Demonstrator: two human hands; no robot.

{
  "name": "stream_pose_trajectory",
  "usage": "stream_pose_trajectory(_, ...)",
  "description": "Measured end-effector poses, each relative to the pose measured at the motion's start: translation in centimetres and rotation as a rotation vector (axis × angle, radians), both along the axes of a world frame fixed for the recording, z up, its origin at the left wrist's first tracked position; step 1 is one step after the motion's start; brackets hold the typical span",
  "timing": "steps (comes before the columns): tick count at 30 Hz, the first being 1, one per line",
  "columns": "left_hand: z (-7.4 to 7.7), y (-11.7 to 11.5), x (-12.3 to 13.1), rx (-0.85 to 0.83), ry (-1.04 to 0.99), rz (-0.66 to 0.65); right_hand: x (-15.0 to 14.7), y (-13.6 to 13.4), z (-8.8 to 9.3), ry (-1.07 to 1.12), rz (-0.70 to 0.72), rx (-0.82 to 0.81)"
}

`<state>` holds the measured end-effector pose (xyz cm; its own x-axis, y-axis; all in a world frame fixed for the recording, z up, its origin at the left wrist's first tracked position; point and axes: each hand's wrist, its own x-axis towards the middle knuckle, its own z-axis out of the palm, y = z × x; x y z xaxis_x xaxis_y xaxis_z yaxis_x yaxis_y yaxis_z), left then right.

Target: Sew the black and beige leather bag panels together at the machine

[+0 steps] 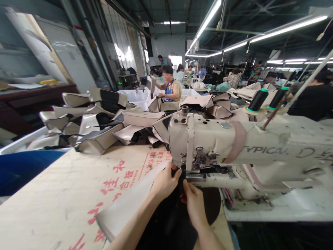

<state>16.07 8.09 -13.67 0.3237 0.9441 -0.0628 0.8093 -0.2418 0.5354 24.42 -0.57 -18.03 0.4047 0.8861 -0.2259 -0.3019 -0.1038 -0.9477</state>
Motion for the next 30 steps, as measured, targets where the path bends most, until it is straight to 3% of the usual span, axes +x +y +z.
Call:
stream_pose_trajectory(3,0.0,0.0,-0.1,-0.001,-0.034,-0.011,4.6,-3.6,-0.1,-0.415,0.087,0.085)
stream_pose_trajectory(5,0.0,0.0,-0.2,-0.002,-0.051,-0.016,9.6,-6.9,0.3,-0.766,-0.146,0.164)
stream_pose_trajectory(7,0.0,-0.1,-0.2,-0.005,-0.063,-0.016,15.4,-10.1,0.9,-1.166,-0.541,0.264)
stream_pose_trajectory(9,0.0,-0.1,-0.3,-0.006,-0.08,-0.023,21.0,-12.6,1.4,-1.458,-0.778,0.225)
stream_pose_trajectory(11,0.0,-0.1,-0.4,-0.005,-0.092,-0.03,25.3,-14.3,1.5,-1.646,-0.705,0.139)
stream_pose_trajectory(13,0.0,-0.1,-0.4,-0.003,-0.088,-0.027,27.8,-15.0,0.9,-1.795,-0.535,0.131)
stream_pose_trajectory(15,0.0,0.0,-0.4,-0.001,-0.075,-0.018,28.7,-15.0,-0.2,-1.882,-0.47,0.153)
stream_pose_trajectory(19,0.1,0.2,-0.2,0.015,-0.078,-0.028,27.7,-14.5,-3.5,-1.878,-0.626,0.154)
stream_pose_trajectory(23,0.0,-0.1,-0.1,0.005,-0.084,-0.024,26.8,-14.9,-6.6,-1.899,-0.619,0.152)
stream_pose_trajectory(26,-0.1,-0.5,-0.1,0.02,-0.088,-0.011,27.0,-15.3,-7.1,-1.912,-0.629,0.157)
stream_pose_trajectory(30,0.0,-0.9,-0.1,0.037,-0.09,-0.013,27.7,-15.4,-5.7,-1.946,-0.644,0.157)
